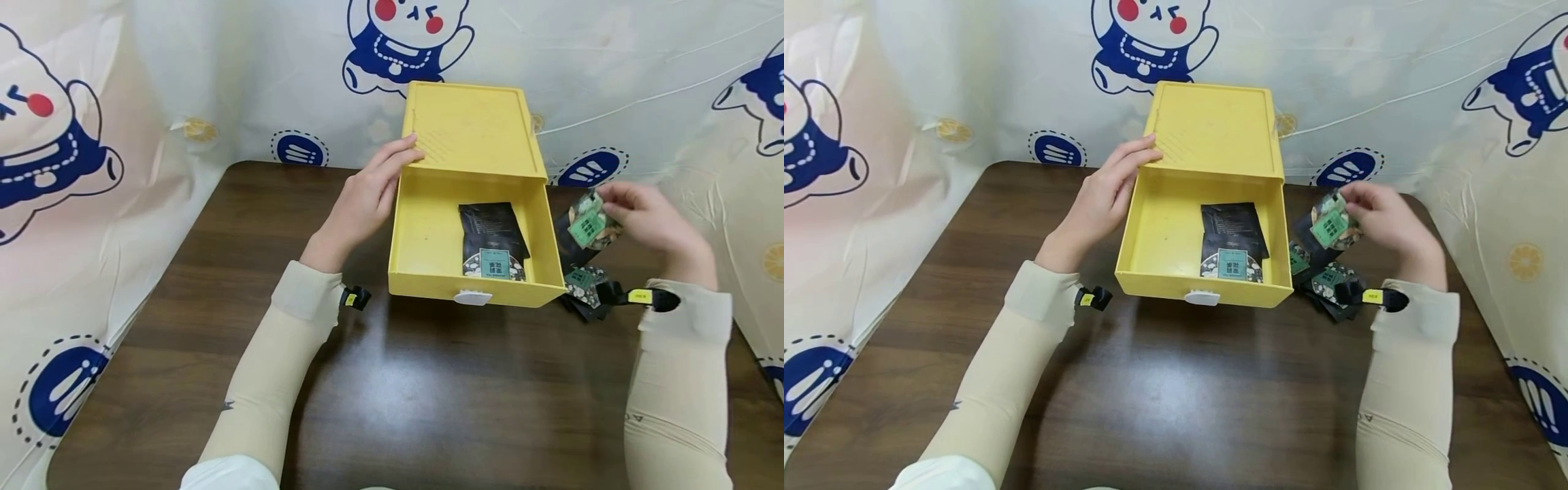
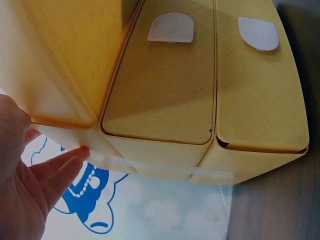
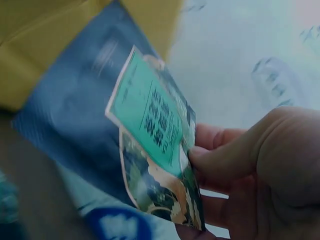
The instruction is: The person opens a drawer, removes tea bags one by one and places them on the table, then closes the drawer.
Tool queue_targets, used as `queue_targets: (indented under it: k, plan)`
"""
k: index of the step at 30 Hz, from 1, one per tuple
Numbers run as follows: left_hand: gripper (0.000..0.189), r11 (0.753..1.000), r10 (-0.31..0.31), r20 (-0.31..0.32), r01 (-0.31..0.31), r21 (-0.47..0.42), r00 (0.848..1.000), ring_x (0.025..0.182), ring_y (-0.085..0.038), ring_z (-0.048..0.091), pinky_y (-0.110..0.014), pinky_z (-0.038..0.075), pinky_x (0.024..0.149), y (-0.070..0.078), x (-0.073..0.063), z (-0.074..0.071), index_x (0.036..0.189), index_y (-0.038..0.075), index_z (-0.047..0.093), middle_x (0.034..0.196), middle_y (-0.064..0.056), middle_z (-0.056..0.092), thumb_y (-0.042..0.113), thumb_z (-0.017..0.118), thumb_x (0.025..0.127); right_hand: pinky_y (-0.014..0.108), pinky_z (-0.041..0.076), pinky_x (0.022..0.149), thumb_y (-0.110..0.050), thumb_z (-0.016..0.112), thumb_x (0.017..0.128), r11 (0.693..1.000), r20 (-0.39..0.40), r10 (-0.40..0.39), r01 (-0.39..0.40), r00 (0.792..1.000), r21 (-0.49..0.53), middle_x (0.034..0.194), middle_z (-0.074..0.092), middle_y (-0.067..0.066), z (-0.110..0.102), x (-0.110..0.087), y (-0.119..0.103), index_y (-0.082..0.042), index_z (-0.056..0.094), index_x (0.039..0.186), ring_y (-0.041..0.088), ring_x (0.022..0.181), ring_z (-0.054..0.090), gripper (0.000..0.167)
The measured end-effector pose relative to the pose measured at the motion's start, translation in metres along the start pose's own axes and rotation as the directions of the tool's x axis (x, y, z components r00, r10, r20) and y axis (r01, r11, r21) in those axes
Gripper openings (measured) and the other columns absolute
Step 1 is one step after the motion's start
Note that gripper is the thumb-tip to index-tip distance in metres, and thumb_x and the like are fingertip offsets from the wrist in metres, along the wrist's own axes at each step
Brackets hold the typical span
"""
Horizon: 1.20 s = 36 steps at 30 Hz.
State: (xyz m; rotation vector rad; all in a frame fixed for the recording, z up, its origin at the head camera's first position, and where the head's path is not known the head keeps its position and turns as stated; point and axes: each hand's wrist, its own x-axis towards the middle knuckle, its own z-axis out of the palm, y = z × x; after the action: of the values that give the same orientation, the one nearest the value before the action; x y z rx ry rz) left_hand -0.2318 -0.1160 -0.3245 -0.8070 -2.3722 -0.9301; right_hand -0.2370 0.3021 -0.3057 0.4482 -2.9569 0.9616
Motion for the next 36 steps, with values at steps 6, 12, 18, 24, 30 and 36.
queue_targets:
  k: [6,12,18,24,30,36]
  plan:
    - [0.037,1.0,-0.007,0.003,0.007,-0.001,1.0,0.143,-0.01,0.042,-0.032,0.047,0.109,0.0,0.0,0.001,0.139,0.018,0.057,0.156,0.005,0.043,0.01,0.044,0.105,0.022,0.05,0.066,-0.004,0.039,0.105,0.991,0.125,0.12,-0.126,0.985,0.037,0.101,0.061,0.014,0.045,0.006,0.035,0.012,0.051,0.127,0.009,0.081,0.055,0.03]
    - [0.037,1.0,-0.006,-0.002,0.006,-0.002,1.0,0.143,-0.009,0.041,-0.03,0.045,0.11,0.001,0.0,0.0,0.139,0.017,0.057,0.156,0.004,0.043,0.01,0.043,0.105,0.037,0.052,0.074,-0.002,0.04,0.102,0.985,0.207,0.17,-0.168,0.963,-0.028,0.119,0.055,0.034,0.07,0.015,0.041,0.014,0.049,0.131,0.037,0.096,0.056,0.034]
    - [0.037,1.0,-0.008,0.0,0.008,-0.004,1.0,0.144,-0.009,0.039,-0.029,0.044,0.111,0.002,0.0,0.0,0.139,0.016,0.057,0.156,0.003,0.043,0.01,0.043,0.105,0.047,0.05,0.077,0.0,0.042,0.096,0.983,0.219,0.168,-0.147,0.961,-0.108,0.118,0.057,0.036,0.074,0.022,0.037,0.015,0.053,0.126,0.041,0.096,0.055,0.034]
    - [0.037,1.0,-0.008,0.003,0.008,0.002,1.0,0.144,-0.009,0.041,-0.03,0.045,0.11,0.001,0.0,0.001,0.139,0.016,0.057,0.156,0.004,0.043,0.01,0.043,0.105,0.06,0.047,0.09,-0.006,0.044,0.101,0.987,0.126,0.108,-0.091,0.986,-0.133,0.122,0.058,0.036,0.053,0.016,0.015,0.01,0.055,0.127,0.049,0.109,0.057,0.033]
    - [0.036,1.0,-0.007,0.003,0.007,0.007,1.0,0.144,-0.009,0.041,-0.028,0.044,0.111,0.002,0.001,0.0,0.139,0.016,0.057,0.156,0.004,0.043,0.011,0.044,0.105,0.039,0.048,0.081,-0.015,0.05,0.103,0.989,-0.004,-0.021,0.02,1.0,-0.149,0.117,0.063,0.03,0.014,0.007,-0.032,0.002,0.061,0.125,0.029,0.094,0.062,0.03]
    - [0.037,1.0,-0.012,0.006,0.012,0.006,1.0,0.143,-0.009,0.041,-0.029,0.047,0.108,0.003,0.002,0.001,0.139,0.016,0.057,0.156,0.004,0.043,0.01,0.044,0.105,0.018,0.036,0.063,-0.021,0.054,0.102,0.968,-0.084,-0.155,0.135,0.984,-0.21,0.111,0.066,0.019,-0.017,0.0,-0.092,-0.006,0.066,0.124,-0.006,0.076,0.046,0.029]
